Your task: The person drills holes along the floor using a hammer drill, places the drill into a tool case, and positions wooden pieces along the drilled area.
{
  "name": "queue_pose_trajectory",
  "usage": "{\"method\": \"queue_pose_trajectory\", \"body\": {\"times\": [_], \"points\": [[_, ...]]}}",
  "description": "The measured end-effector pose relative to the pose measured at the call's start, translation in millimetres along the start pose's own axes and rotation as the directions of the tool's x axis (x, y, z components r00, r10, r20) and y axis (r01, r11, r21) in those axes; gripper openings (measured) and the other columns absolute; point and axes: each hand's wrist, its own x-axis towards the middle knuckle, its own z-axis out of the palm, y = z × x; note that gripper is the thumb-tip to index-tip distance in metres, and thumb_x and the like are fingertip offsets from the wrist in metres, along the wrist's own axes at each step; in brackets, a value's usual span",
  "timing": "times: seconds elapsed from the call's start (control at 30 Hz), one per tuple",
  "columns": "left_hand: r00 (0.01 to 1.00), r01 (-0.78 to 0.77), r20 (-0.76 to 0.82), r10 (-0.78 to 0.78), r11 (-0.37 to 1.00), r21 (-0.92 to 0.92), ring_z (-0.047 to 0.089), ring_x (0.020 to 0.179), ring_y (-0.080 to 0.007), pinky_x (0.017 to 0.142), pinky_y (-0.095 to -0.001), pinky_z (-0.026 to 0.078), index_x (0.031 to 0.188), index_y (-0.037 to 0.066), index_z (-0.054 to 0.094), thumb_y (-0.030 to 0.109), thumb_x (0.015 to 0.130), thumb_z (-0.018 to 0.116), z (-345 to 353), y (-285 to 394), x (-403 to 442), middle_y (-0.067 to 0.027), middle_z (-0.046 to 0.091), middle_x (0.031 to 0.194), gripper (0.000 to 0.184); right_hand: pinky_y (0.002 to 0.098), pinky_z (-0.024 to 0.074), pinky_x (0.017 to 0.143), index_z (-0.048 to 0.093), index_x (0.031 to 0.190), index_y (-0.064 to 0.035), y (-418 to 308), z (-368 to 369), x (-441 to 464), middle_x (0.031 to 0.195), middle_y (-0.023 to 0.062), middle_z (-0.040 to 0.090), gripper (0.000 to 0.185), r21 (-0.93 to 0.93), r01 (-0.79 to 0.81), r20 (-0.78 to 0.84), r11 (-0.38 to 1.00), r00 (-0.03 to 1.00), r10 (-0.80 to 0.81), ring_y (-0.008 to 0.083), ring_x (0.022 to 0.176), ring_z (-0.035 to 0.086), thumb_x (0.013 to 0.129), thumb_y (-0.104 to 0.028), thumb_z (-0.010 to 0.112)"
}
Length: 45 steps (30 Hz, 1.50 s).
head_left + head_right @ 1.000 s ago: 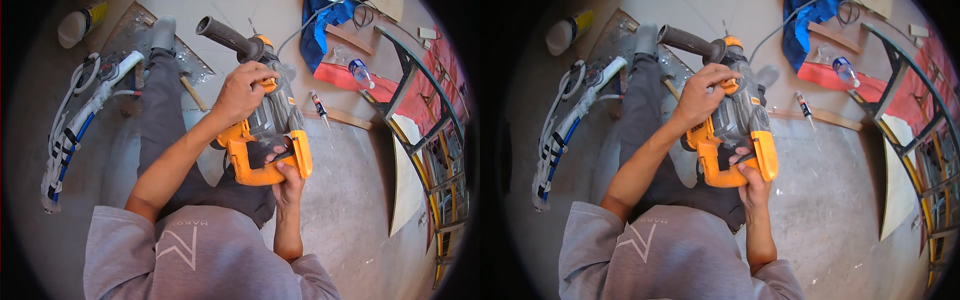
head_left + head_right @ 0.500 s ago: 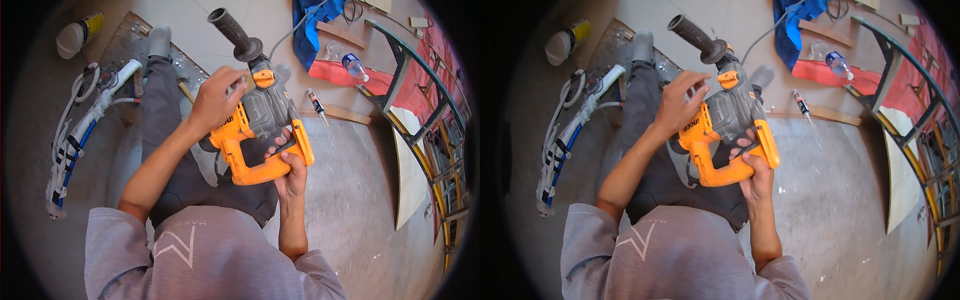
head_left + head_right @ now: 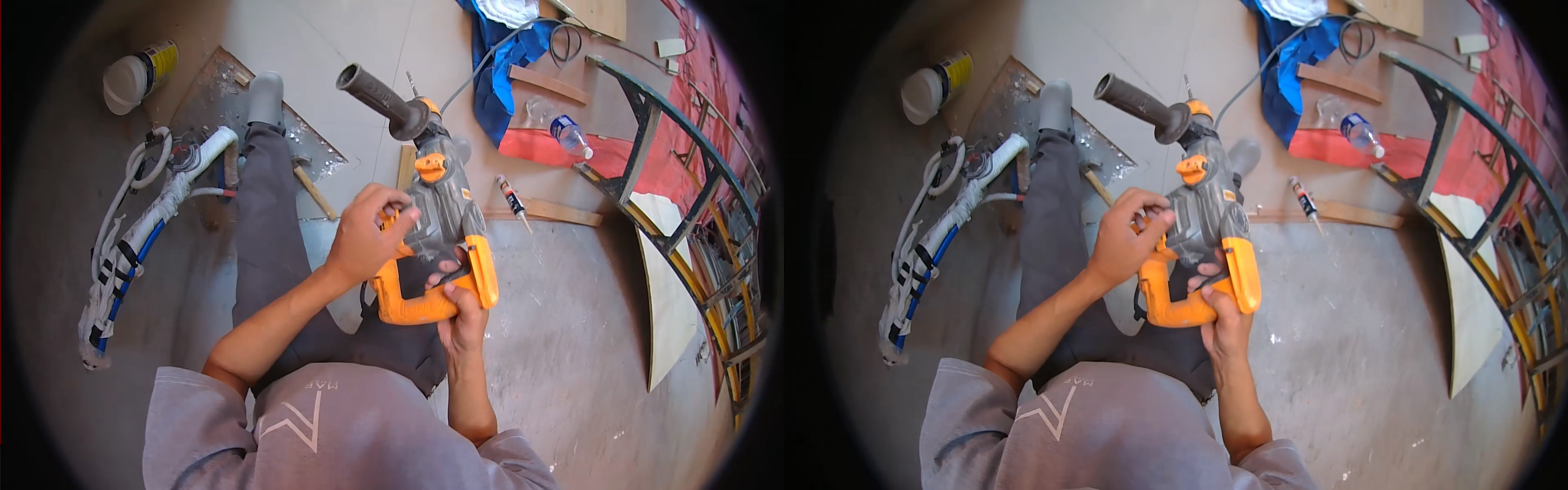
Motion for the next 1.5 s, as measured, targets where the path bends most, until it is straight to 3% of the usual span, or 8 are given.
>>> {"method": "queue_pose_trajectory", "body": {"times": [0.07, 0.2, 0.5, 0.8, 1.0, 1.1, 1.33, 1.5], "points": [[0.995, 0.015, -0.097, -0.012, 0.999, 0.034, 0.055, 0.079, -0.0138, 0.067, -0.026, 0.044, 0.102, 0.002, 0.062, 0.013, 0.079, 0.073, -1.2, -11.2, 15.6, -0.0056, 0.058, 0.091, 0.027, 0.0374, 0.0537, 0.079, 0.043, 0.129, 0.0022, -0.4, -1.2, -3.1, 0.102, 0.0135, 0.058, 0.055, -0.001, 0.005, 0.014, 1.0, 1.0, -0.005, 0.0238, 0.087, 0.063, 0.075, 0.007, 0.051], [0.999, 0.038, 0.024, -0.035, 0.986, -0.162, 0.056, 0.084, -0.0127, 0.071, -0.0257, 0.046, 0.112, 0.004, 0.064, 0.011, 0.08, 0.071, -2.6, -12.0, 41.0, -0.0045, 0.06, 0.096, 0.034, 0.0364, 0.0524, 0.079, 0.043, 0.13, 0.0027, -1.7, -7.9, -6.5, 0.102, 0.014, 0.059, 0.058, 0.027, -0.021, 0.042, 0.999, 0.999, 0.02, 0.0242, 0.088, 0.062, 0.073, 0.009, 0.054], [0.981, -0.097, 0.156, 0.119, 0.985, -0.14, 0.057, 0.09, -0.0159, 0.081, -0.0265, 0.045, 0.115, 0.005, 0.065, 0.002, 0.083, 0.064, -12.6, -13.4, 48.5, -0.0065, 0.06, 0.099, 0.032, 0.0404, 0.052, 0.079, 0.043, 0.13, 0.0028, -3.5, -19.1, -11.2, 0.102, 0.0132, 0.059, 0.058, 0.145, -0.064, 0.089, 0.987, 0.995, 0.052, 0.0267, 0.086, 0.06, 0.072, 0.007, 0.051], [0.989, -0.086, 0.107, 0.102, 0.985, -0.148, 0.058, 0.089, -0.0159, 0.074, -0.0254, 0.047, 0.115, 0.005, 0.065, 0.004, 0.083, 0.065, -13.8, -15.5, 42.8, -0.0077, 0.061, 0.099, 0.031, 0.0367, 0.0504, 0.082, 0.043, 0.129, 0.003, -5.0, -14.2, -13.9, 0.103, 0.0135, 0.059, 0.058, 0.015, -0.033, 0.092, 0.999, 0.995, 0.032, 0.0245, 0.089, 0.061, 0.072, 0.007, 0.055], [0.974, -0.225, 0.052, 0.221, 0.97, 0.094, 0.06, 0.071, -0.0185, 0.061, -0.0283, 0.047, 0.103, 0.001, 0.064, 0.013, 0.083, 0.069, -14.8, -6.6, 42.9, -0.0088, 0.062, 0.085, 0.024, 0.0352, 0.0505, 0.081, 0.044, 0.129, 0.0031, -6.0, -16.2, -13.2, 0.102, 0.0134, 0.06, 0.059, -0.046, -0.017, 0.095, 0.999, 0.995, 0.021, 0.0235, 0.09, 0.062, 0.071, 0.008, 0.056], [0.956, -0.294, 0.075, 0.285, 0.915, 0.274, 0.06, 0.065, -0.0249, 0.059, -0.0335, 0.047, 0.095, 0.001, 0.062, 0.017, 0.083, 0.069, -10.1, -5.2, 48.9, -0.0105, 0.06, 0.079, 0.021, 0.0379, 0.0509, 0.08, 0.043, 0.129, 0.0024, -7.2, -19.8, -9.2, 0.103, 0.0126, 0.059, 0.059, 0.072, -0.08, 0.101, 0.994, 0.992, 0.072, 0.0249, 0.089, 0.061, 0.071, 0.005, 0.055], [0.904, -0.428, 0.095, 0.417, 0.874, 0.231, 0.059, 0.068, -0.032, 0.059, -0.038, 0.048, 0.089, 0.003, 0.06, 0.017, 0.082, 0.069, 7.1, -19.0, 68.2, -0.0115, 0.059, 0.077, 0.018, 0.0442, 0.0487, 0.079, 0.044, 0.129, 0.0008, -3.5, -24.4, -1.5, 0.1, 0.0113, 0.057, 0.059, 0.288, -0.157, 0.062, 0.945, 0.987, 0.146, 0.0255, 0.085, 0.058, 0.071, 0.0, 0.055], [0.904, -0.428, 0.104, 0.416, 0.876, 0.223, 0.059, 0.068, -0.0323, 0.06, -0.0386, 0.048, 0.088, 0.003, 0.061, 0.017, 0.081, 0.069, 7.5, -22.3, 69.6, -0.0111, 0.058, 0.076, 0.017, 0.0442, 0.0483, 0.079, 0.044, 0.129, 0.0004, -1.4, -25.2, 0.1, 0.099, 0.0111, 0.056, 0.059, 0.285, -0.157, 0.041, 0.946, 0.988, 0.152, 0.0257, 0.085, 0.058, 0.071, 0.0, 0.055]]}}
